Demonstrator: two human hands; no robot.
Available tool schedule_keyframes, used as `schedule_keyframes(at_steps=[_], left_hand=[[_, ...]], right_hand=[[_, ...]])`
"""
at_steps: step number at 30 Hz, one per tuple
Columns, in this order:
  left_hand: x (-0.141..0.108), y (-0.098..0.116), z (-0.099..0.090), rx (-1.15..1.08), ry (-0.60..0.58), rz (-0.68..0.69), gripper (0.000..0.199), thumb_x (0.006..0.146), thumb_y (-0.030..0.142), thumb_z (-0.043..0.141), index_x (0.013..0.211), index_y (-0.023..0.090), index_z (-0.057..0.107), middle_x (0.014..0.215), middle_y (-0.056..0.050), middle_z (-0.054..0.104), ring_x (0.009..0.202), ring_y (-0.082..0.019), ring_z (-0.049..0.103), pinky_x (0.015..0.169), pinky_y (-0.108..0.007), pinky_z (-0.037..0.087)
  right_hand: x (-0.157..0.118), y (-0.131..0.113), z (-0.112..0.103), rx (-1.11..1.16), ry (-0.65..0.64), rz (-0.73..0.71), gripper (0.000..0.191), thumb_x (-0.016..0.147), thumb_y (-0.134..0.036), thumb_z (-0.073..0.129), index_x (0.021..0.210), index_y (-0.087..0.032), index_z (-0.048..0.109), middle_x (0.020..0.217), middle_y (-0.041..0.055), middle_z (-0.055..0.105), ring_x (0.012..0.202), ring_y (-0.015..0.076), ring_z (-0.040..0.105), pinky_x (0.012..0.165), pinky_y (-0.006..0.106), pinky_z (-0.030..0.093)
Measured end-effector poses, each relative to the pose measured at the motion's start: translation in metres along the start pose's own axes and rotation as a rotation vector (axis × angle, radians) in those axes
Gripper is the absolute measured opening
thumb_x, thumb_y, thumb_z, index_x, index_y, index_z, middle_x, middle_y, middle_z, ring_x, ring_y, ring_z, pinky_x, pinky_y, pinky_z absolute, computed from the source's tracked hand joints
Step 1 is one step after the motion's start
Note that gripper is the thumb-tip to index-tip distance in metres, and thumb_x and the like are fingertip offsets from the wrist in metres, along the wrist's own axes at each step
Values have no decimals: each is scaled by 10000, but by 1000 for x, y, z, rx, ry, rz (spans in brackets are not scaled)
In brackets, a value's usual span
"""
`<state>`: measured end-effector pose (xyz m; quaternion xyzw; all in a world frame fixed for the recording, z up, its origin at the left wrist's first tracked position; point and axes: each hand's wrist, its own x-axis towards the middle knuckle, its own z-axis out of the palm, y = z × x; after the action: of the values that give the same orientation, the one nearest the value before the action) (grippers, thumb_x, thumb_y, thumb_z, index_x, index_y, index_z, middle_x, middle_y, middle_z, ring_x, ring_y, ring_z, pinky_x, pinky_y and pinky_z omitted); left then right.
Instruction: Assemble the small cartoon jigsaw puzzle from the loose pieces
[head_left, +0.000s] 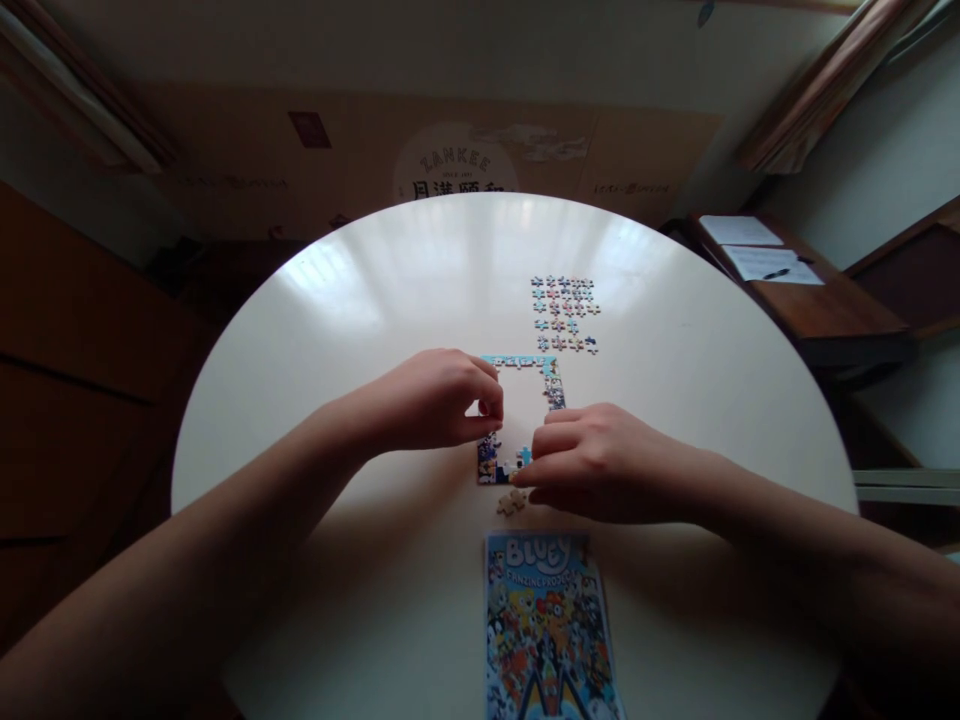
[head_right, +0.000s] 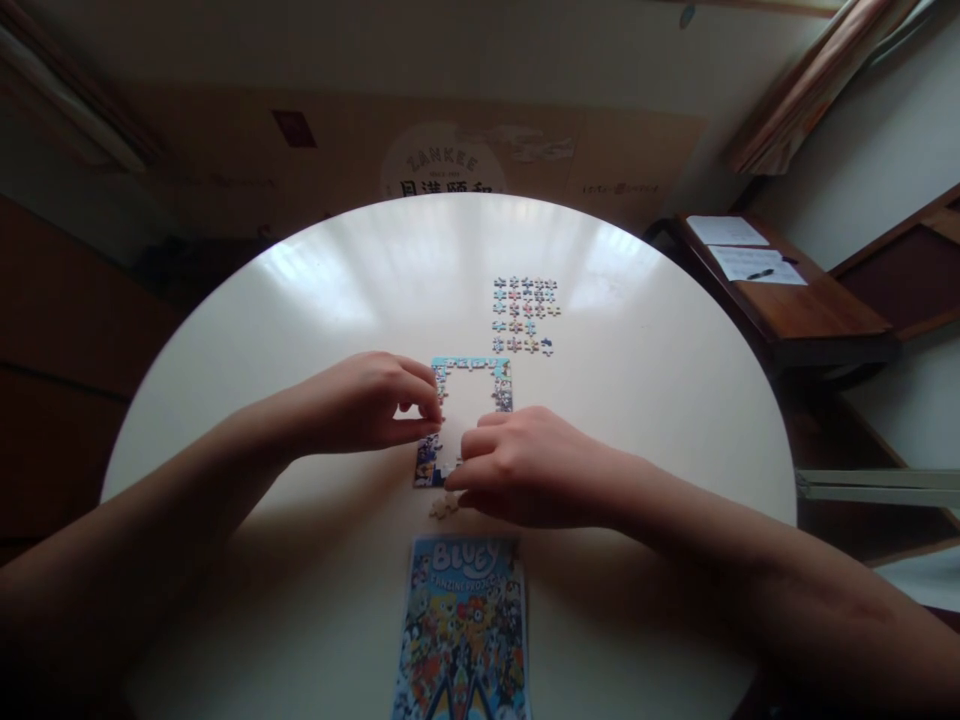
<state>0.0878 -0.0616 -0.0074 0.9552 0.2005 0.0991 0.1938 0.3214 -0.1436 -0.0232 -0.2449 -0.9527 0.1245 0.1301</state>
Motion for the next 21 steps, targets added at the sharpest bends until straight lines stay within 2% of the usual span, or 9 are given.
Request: schedule_keyframes(at_steps=[5,11,14,16,18,21], left_hand=[[0,-2,2,10,13,13,135,827,191,645,737,227,740,742,14,693,619,-105,586,581,-238,419],[0,-1,2,7,32,26,141,816,169,641,718,225,726,721,21,677,601,-102,572,557,-241,411],[0,0,2,7,25,17,145,819,167,639,712,219,721,725,18,676,600,-101,568,555,-239,411],[0,1,1,-2,29,6,132,823,174,646,727,218,726,747,16,685,612,-100,576,567,-234,426],[0,1,-1,-24,48,-3,121,833,187,652,747,214,734,764,11,693,621,-100,585,583,-232,447],[0,0,-4,-79,77,-17,112,847,208,661,771,206,743,771,-2,697,624,-103,591,595,-234,474]], right_hand=[[2,-6,9,-45,-59,-38,193,1005,-297,546,952,-243,723,844,23,688,742,163,538,601,307,334],[4,-10,12,-86,-66,-12,182,984,-246,571,841,-207,676,805,26,670,716,160,515,583,307,322],[5,-11,14,-99,-32,-30,221,980,-223,548,792,-200,663,785,30,665,700,163,511,575,308,330],[6,-11,16,-56,41,-15,229,966,-210,538,786,-199,679,766,34,661,700,167,529,586,306,359],[7,-8,15,90,143,75,192,945,-211,561,832,-200,715,787,42,677,728,167,571,625,300,414],[7,-2,11,418,272,334,120,895,-215,633,862,-202,748,794,35,701,709,149,607,650,285,466]])
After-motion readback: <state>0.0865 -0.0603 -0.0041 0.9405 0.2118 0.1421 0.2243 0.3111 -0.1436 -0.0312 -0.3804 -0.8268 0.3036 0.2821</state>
